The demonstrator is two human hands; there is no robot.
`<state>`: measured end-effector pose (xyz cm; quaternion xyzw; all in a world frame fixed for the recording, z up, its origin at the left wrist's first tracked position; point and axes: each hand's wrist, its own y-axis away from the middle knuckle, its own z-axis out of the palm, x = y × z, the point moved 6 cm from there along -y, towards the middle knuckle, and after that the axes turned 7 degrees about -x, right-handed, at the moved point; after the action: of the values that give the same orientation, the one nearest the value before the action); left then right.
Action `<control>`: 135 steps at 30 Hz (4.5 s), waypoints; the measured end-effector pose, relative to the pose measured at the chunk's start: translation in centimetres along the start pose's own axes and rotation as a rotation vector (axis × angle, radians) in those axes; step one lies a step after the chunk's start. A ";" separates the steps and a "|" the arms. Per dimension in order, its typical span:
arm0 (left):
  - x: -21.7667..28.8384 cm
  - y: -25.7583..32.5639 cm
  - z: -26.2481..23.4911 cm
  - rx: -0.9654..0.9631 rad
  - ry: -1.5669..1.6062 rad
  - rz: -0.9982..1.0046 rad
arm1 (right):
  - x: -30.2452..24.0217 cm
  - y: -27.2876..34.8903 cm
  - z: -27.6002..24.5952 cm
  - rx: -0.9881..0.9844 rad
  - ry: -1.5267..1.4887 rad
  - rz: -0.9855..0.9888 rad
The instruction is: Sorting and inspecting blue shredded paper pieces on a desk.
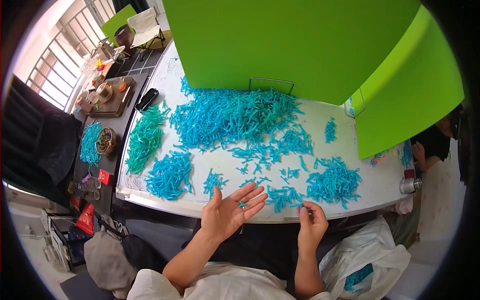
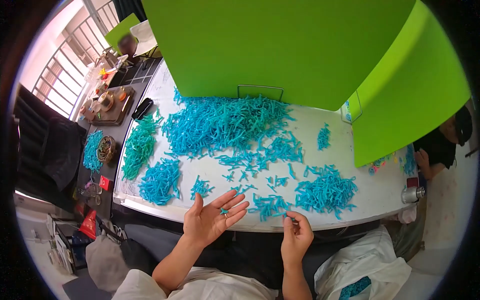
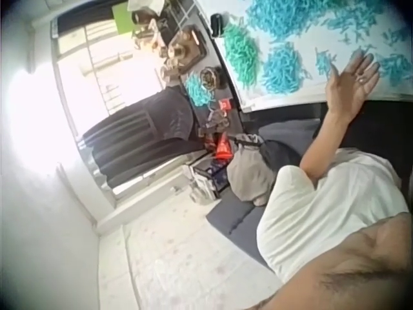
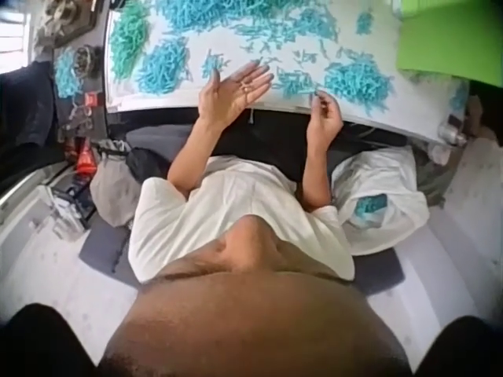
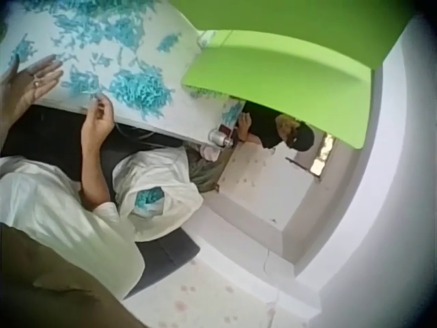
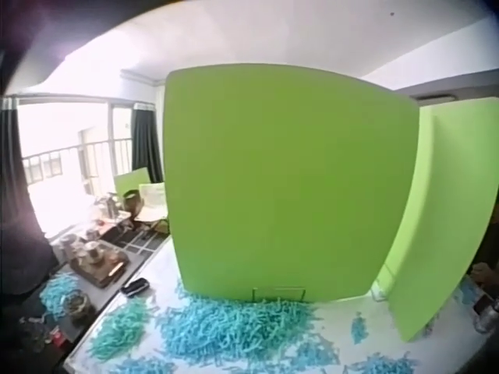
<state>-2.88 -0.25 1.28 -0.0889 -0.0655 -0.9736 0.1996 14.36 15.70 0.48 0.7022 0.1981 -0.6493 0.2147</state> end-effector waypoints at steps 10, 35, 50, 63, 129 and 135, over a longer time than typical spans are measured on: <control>-0.3 2.1 -2.6 -0.094 0.105 -0.024 | -3.6 -0.4 2.9 -0.119 0.512 -0.322; 1.8 7.8 -4.2 0.045 -0.034 -0.050 | -2.6 -1.5 8.3 -0.173 1.147 -0.495; 2.3 7.3 -3.6 0.049 -0.056 -0.032 | -2.2 -3.4 7.3 -0.360 1.020 -0.716; 2.0 6.7 -3.5 0.126 -0.103 -0.026 | -1.9 -6.0 3.3 -0.083 0.458 -0.375; 11.9 10.4 -3.4 0.522 -0.791 0.379 | -5.6 -4.6 -11.7 0.417 0.666 -0.204; 18.5 15.1 -5.6 0.659 -0.917 0.633 | -5.9 -3.0 -7.6 0.353 0.536 -0.155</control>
<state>-14.36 -21.88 0.86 -0.4448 -0.4102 -0.6599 0.4454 18.50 22.44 6.75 0.8573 0.1847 -0.4802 -0.0201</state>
